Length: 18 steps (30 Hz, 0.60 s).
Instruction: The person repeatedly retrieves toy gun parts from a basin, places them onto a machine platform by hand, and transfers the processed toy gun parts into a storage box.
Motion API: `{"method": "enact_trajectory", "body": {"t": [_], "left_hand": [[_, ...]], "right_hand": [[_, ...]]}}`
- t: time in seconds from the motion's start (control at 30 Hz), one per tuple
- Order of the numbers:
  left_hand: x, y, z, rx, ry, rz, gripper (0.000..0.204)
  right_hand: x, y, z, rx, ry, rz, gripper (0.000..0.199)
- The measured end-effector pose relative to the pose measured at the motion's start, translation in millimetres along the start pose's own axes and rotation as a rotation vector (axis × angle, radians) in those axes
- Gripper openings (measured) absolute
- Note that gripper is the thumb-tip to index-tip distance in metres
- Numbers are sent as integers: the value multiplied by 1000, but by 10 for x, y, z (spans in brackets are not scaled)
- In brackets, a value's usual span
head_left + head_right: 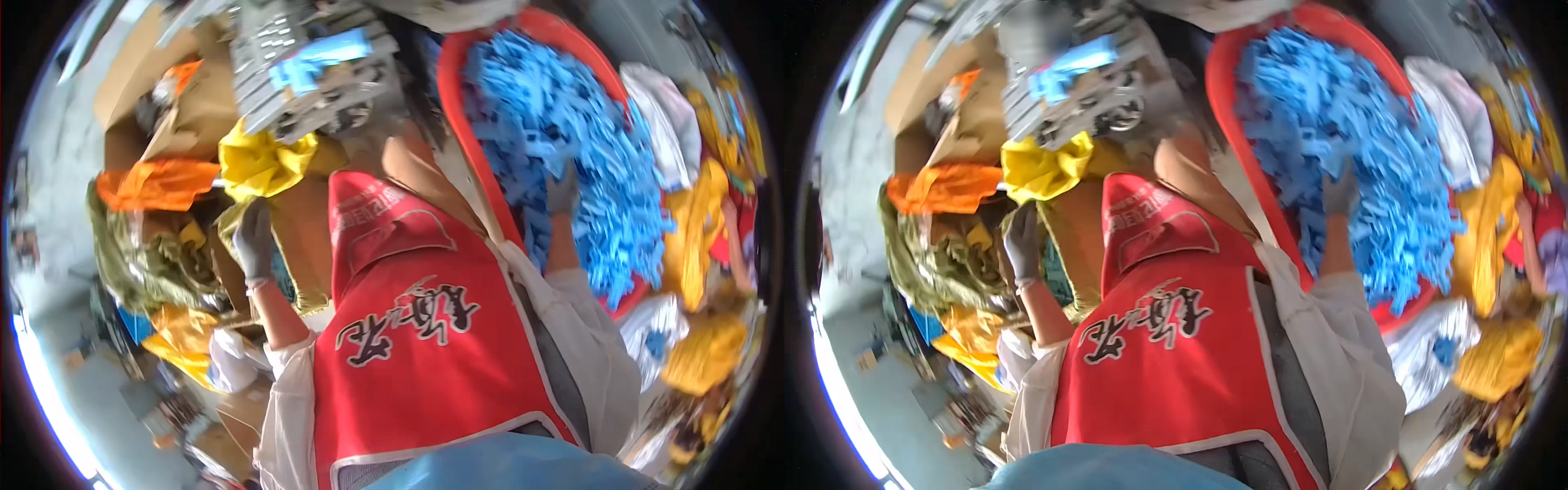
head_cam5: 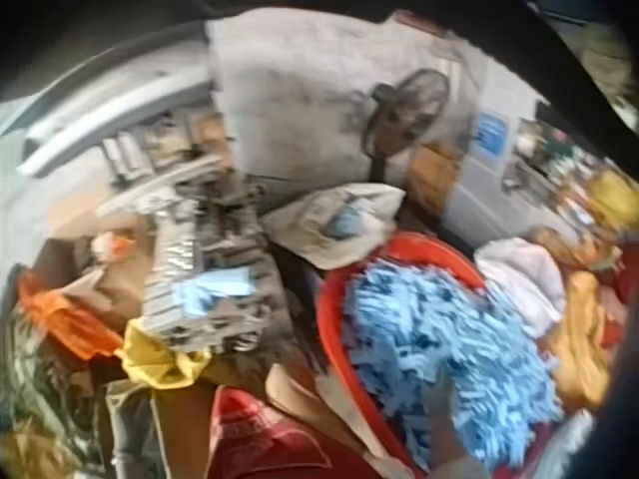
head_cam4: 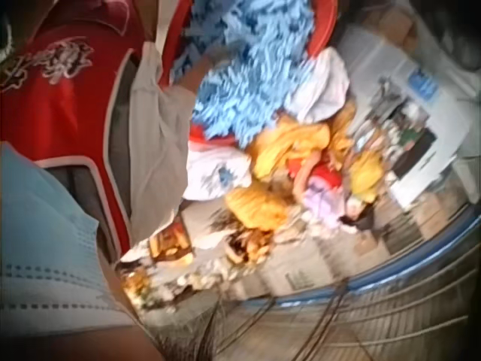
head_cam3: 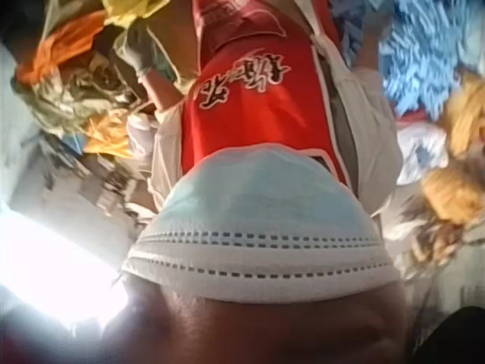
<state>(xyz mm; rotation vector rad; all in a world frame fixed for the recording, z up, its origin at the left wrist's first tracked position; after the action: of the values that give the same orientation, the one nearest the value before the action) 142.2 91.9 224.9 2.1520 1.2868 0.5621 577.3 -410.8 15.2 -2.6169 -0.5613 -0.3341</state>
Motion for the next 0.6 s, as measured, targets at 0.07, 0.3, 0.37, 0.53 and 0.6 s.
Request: {"method": "enact_trajectory", "body": {"t": [0.07,0.3,0.37,0.53,0.6], "left_hand": [[95,313,-179,-33,110,112,25],[571,1473,-305,-10,248,445,25],[786,1739,-152,-51,179,614,32],[1223,1933,171,77,-149,454,32],[1239,1919,121,-2,-119,495,31]], "right_hand": [[9,-97,-81,198,27,-58,63],[129,-775,-491,755,55,89,49],[174,-713,-360,810,59,126,48],[493,-1950,-762,1013,-211,-21,43],[709,-2435,-918,1252,-208,-105,44]]}}
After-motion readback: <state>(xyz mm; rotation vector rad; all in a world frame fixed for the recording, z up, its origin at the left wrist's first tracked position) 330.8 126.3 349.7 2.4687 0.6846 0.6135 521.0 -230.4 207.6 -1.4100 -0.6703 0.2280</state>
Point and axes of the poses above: each hand's wrist, its own x-axis towards the middle knuckle, its own z-axis out of the palm, y = z × x, the point moved 7 cm from there along x, towards the middle knuckle, and after that the axes turned 10 degrees about -z, right-handed, at the moved point
